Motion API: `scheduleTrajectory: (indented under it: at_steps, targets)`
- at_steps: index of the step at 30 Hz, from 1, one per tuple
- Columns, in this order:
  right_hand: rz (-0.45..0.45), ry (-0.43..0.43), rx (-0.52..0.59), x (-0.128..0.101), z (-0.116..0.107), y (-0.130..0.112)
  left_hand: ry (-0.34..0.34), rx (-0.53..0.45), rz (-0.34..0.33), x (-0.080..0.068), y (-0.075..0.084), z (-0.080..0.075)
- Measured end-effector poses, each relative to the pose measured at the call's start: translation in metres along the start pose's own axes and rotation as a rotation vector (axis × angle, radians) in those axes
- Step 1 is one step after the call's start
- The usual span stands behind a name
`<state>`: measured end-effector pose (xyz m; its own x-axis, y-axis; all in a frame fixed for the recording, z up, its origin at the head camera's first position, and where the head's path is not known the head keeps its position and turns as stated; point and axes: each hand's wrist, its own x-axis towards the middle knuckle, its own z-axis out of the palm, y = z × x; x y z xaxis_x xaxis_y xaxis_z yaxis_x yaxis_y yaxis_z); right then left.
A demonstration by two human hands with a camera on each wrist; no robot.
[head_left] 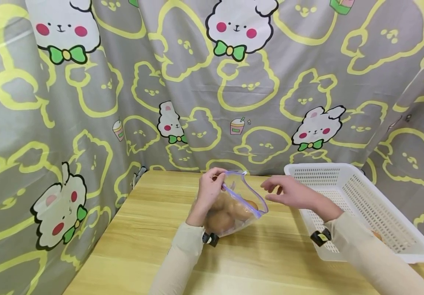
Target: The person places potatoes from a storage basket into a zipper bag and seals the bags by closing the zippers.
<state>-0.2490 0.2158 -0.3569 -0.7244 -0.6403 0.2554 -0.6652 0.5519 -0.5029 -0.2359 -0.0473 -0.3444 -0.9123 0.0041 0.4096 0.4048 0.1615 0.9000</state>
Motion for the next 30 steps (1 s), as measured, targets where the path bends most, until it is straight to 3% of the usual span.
scheduleTrajectory:
  at_steps: [16, 22, 30]
  targets:
    - [0.070, 0.132, -0.255, -0.100, -0.038, 0.058, -0.010, -0.007, 0.009, 0.001, -0.001, 0.000]
    - [0.162, 0.123, -0.291, -0.133, -0.042, 0.081, -0.013, -0.002, 0.016, 0.002, -0.002, 0.001]
    - [0.266, 0.053, -0.241, -0.164, -0.042, 0.100, -0.015, -0.015, 0.018, 0.001, -0.004, 0.001]
